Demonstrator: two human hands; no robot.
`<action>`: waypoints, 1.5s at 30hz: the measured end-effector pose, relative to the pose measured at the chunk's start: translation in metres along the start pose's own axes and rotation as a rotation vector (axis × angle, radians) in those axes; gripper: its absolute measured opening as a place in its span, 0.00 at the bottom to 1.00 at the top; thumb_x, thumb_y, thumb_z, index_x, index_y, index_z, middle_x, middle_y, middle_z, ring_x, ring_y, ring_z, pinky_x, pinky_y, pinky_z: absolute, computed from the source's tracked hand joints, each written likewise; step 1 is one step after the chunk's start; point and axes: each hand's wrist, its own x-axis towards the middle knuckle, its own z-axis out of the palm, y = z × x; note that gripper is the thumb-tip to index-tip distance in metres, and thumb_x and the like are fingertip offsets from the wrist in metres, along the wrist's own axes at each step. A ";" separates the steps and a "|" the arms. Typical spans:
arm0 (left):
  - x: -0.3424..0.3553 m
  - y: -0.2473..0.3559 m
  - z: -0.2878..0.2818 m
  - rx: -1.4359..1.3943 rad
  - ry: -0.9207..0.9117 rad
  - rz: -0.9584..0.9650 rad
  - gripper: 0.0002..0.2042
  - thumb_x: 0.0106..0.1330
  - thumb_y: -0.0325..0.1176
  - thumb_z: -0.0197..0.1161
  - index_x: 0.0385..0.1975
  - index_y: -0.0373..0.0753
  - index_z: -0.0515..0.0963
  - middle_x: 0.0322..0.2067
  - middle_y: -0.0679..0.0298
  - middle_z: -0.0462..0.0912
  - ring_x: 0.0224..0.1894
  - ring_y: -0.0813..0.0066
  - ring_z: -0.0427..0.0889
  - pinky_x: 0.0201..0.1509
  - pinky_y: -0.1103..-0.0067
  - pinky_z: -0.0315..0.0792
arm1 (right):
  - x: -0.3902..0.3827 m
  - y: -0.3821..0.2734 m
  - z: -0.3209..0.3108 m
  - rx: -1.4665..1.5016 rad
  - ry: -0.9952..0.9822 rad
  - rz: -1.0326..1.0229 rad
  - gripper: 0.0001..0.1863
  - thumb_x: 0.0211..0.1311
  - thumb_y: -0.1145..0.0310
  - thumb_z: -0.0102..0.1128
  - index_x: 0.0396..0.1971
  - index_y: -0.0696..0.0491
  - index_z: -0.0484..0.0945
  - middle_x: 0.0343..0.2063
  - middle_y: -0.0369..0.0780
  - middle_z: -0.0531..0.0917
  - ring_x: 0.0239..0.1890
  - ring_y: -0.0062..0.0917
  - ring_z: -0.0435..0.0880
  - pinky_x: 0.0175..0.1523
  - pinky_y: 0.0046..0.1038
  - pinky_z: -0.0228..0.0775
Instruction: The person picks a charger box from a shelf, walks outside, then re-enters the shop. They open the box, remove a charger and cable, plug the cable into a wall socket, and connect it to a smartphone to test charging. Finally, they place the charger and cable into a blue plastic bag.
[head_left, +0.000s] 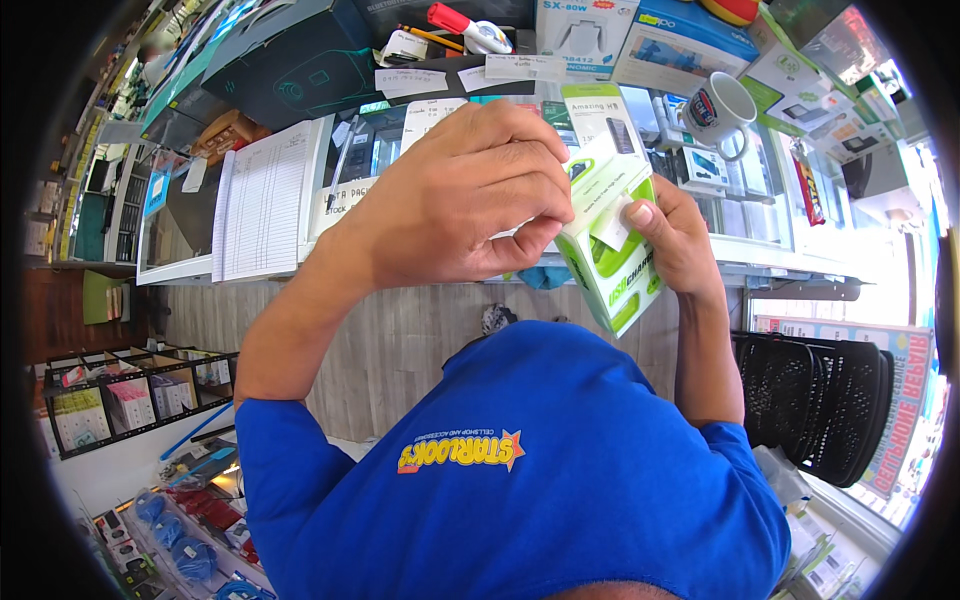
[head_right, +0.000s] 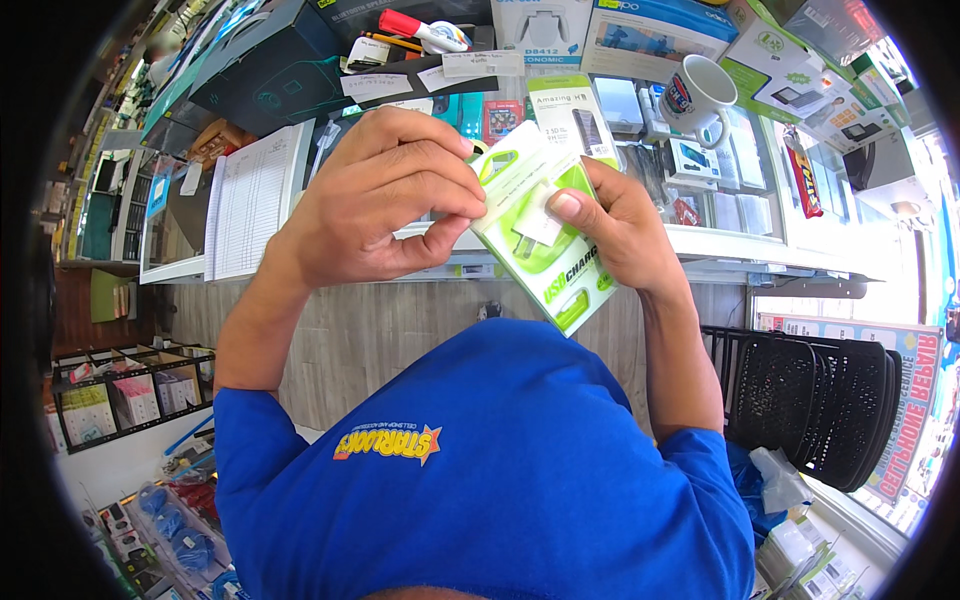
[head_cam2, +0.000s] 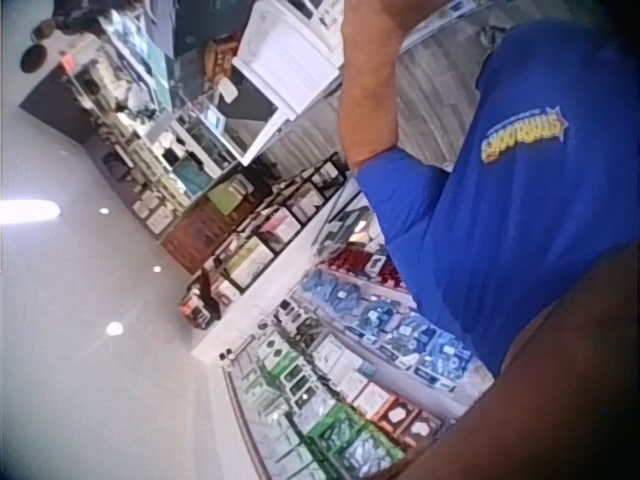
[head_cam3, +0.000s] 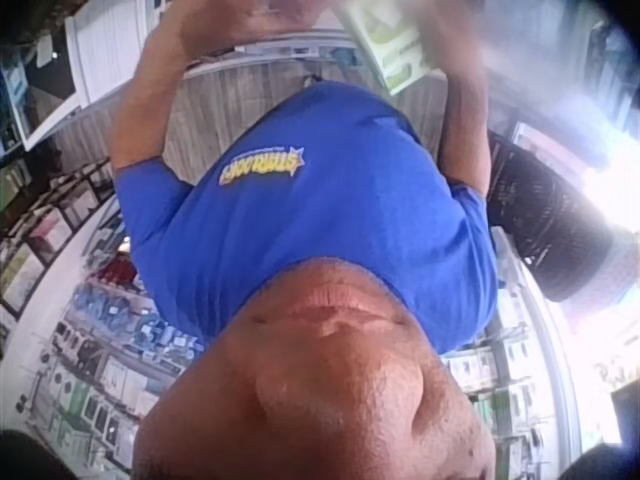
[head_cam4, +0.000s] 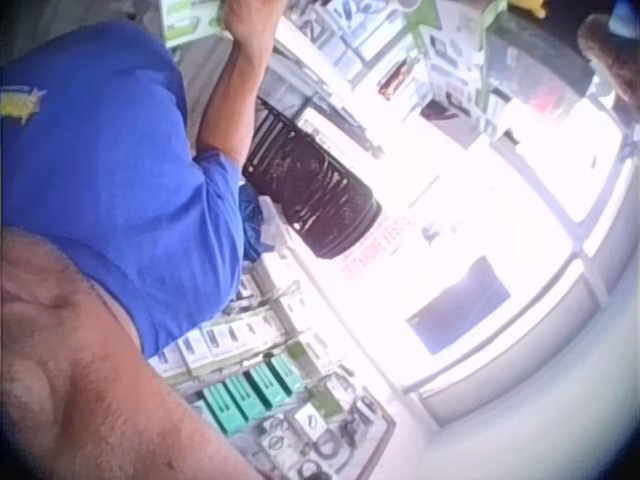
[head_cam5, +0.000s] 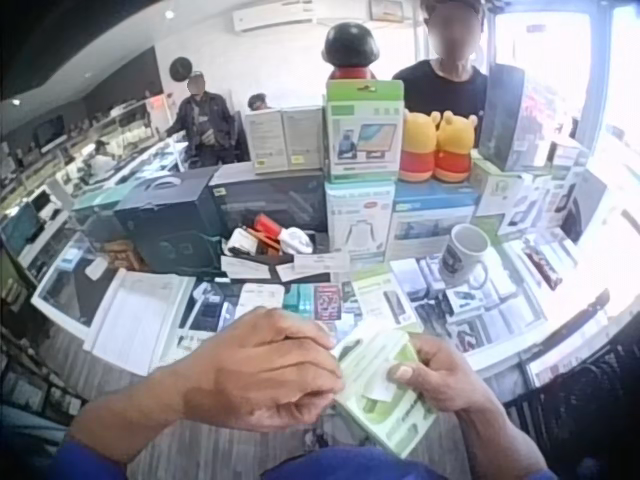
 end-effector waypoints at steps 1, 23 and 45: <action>0.000 0.001 0.000 0.015 0.004 -0.006 0.13 0.50 0.22 0.76 0.35 0.45 0.85 0.39 0.72 0.87 0.54 0.67 0.82 0.56 0.70 0.75 | 0.000 0.000 0.001 -0.002 0.007 -0.010 0.29 0.72 0.50 0.67 0.55 0.63 0.80 0.42 0.39 0.87 0.40 0.16 0.85 0.44 0.21 0.78; -0.050 0.013 0.055 -0.556 0.562 -0.557 0.07 0.74 0.32 0.60 0.46 0.38 0.79 0.45 0.62 0.82 0.50 0.75 0.76 0.59 0.76 0.68 | 0.015 -0.001 0.000 -0.128 0.203 -0.310 0.22 0.73 0.58 0.68 0.54 0.61 0.79 0.44 0.38 0.87 0.44 0.17 0.82 0.53 0.23 0.74; -0.064 0.015 0.046 -0.838 0.695 -0.600 0.05 0.76 0.31 0.63 0.43 0.38 0.75 0.40 0.66 0.80 0.42 0.82 0.78 0.45 0.83 0.75 | 0.020 0.028 0.066 0.238 0.143 -0.107 0.32 0.75 0.45 0.61 0.61 0.60 0.77 0.50 0.39 0.86 0.47 0.19 0.85 0.54 0.25 0.77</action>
